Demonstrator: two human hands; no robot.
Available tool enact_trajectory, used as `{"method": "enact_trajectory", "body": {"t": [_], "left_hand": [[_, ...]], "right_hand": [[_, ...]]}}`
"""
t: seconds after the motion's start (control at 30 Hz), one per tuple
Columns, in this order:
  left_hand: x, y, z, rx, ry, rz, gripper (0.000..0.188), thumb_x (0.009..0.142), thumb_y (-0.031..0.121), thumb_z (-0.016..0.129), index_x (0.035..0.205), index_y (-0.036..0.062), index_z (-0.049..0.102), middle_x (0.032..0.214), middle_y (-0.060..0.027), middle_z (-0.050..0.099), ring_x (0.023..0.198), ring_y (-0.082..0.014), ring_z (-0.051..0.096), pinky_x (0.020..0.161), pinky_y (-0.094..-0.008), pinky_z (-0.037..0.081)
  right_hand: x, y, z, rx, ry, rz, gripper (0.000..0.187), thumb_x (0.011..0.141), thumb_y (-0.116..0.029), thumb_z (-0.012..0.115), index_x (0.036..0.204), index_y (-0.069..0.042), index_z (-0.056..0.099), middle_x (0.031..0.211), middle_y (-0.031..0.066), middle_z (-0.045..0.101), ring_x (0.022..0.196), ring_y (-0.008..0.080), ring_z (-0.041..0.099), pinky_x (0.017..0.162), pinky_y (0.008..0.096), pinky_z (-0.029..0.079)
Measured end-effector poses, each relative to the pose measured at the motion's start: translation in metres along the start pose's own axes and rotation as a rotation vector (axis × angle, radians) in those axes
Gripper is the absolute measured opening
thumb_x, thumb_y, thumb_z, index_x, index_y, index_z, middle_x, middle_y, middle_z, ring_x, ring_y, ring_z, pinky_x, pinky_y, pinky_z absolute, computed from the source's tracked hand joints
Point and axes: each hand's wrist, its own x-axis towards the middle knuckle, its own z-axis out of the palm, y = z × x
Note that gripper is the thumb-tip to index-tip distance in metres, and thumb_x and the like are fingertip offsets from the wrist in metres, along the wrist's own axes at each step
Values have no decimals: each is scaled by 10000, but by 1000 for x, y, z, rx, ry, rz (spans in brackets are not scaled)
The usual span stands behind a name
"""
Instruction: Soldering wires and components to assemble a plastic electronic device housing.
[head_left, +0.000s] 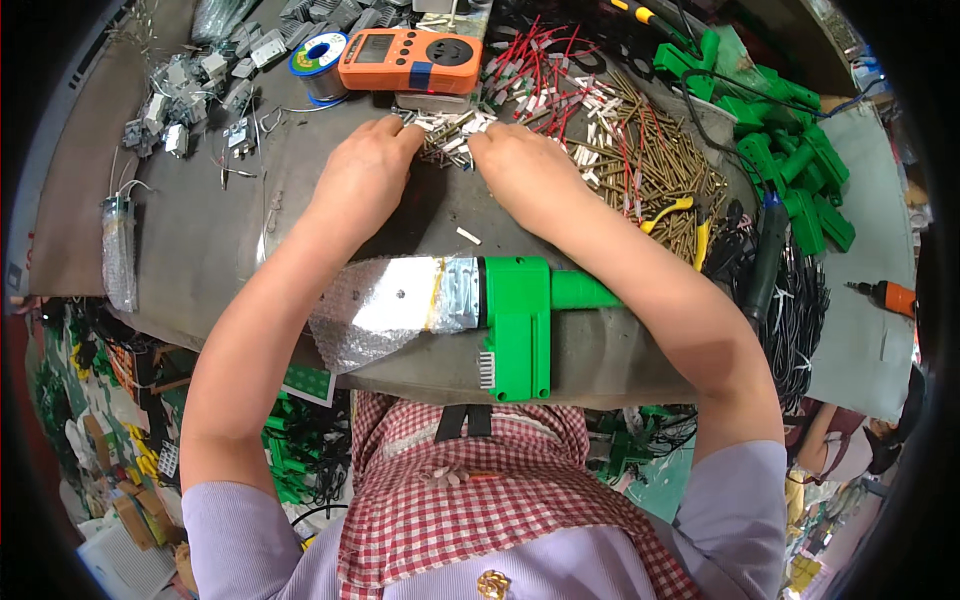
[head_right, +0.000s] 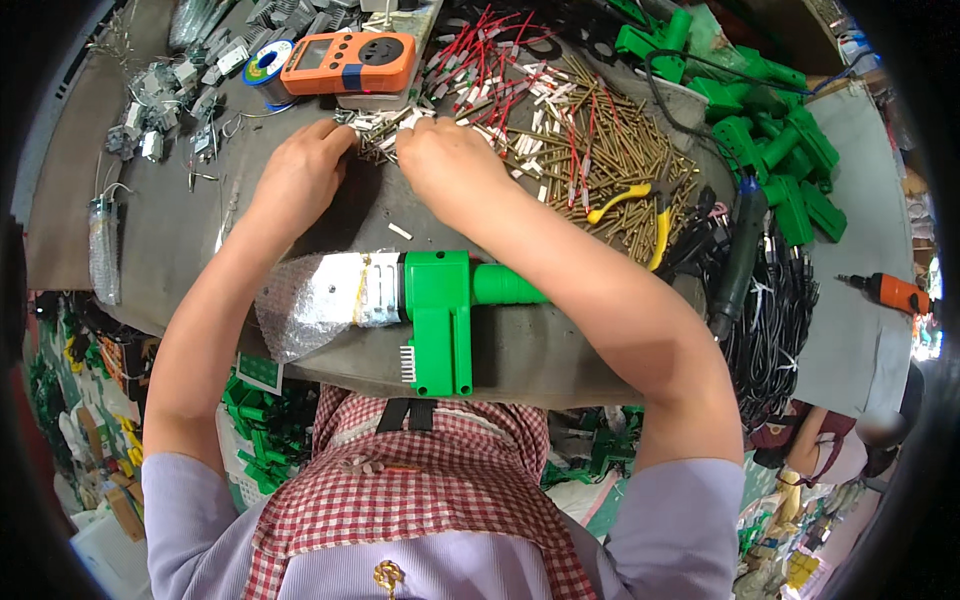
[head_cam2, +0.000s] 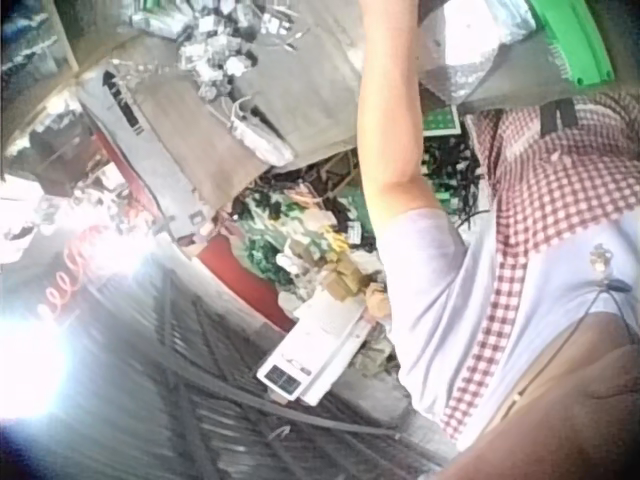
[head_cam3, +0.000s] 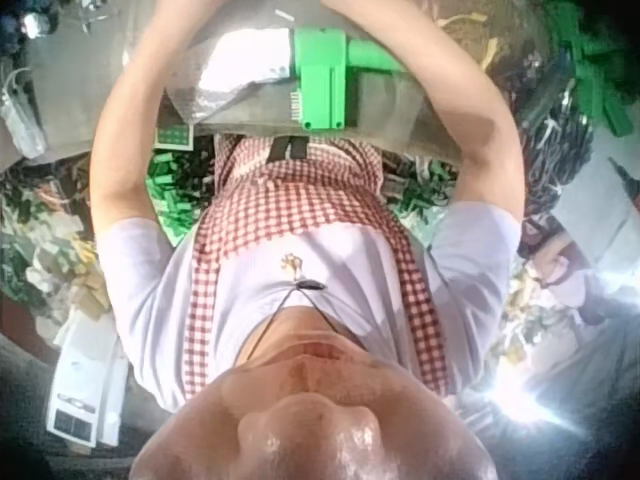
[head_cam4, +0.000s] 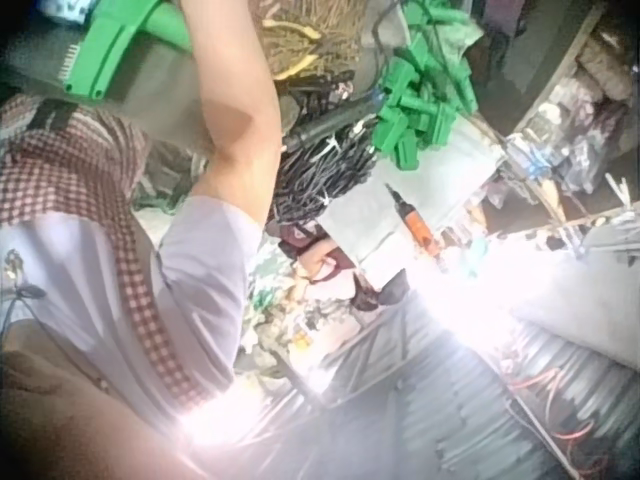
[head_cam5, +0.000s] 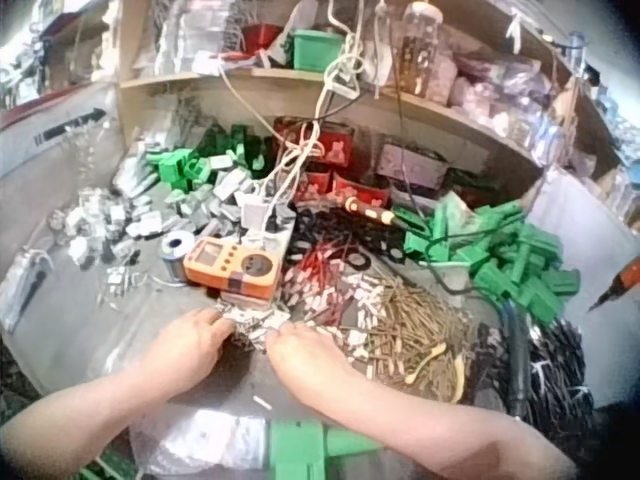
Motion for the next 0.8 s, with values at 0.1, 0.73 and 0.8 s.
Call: {"method": "enact_trajectory", "body": {"t": [0.1, 0.73, 0.8], "left_hand": [[0, -4, -1, 19, -32, -6, 229, 704, -22, 618, 923, 34, 582, 905, -144, 586, 889, -344, 587, 784, -434, 481], [-13, -13, 2, -177, 31, -103, 306, 828, 27, 594, 1127, 87, 569, 836, -71, 554, 719, -185, 544, 706, -297, 483], [-15, 6, -13, -380, 14, -284, 334, 816, -13, 601, 1136, 76, 572, 844, -39, 582, 748, -144, 562, 736, -283, 490]], "right_hand": [[3, 0, 2, 19, -33, 109, 104, 740, -40, 577, 815, 24, 610, 824, 199, 642, 799, 338, 665, 678, 415, 551], [-143, -73, -108, 1093, -499, 587, 104, 825, -22, 630, 920, 3, 594, 758, 61, 607, 669, 88, 574, 591, 253, 460], [-141, -82, -113, 980, -417, 514, 108, 821, -39, 640, 913, -2, 596, 745, 88, 603, 670, 157, 592, 597, 291, 466]]}}
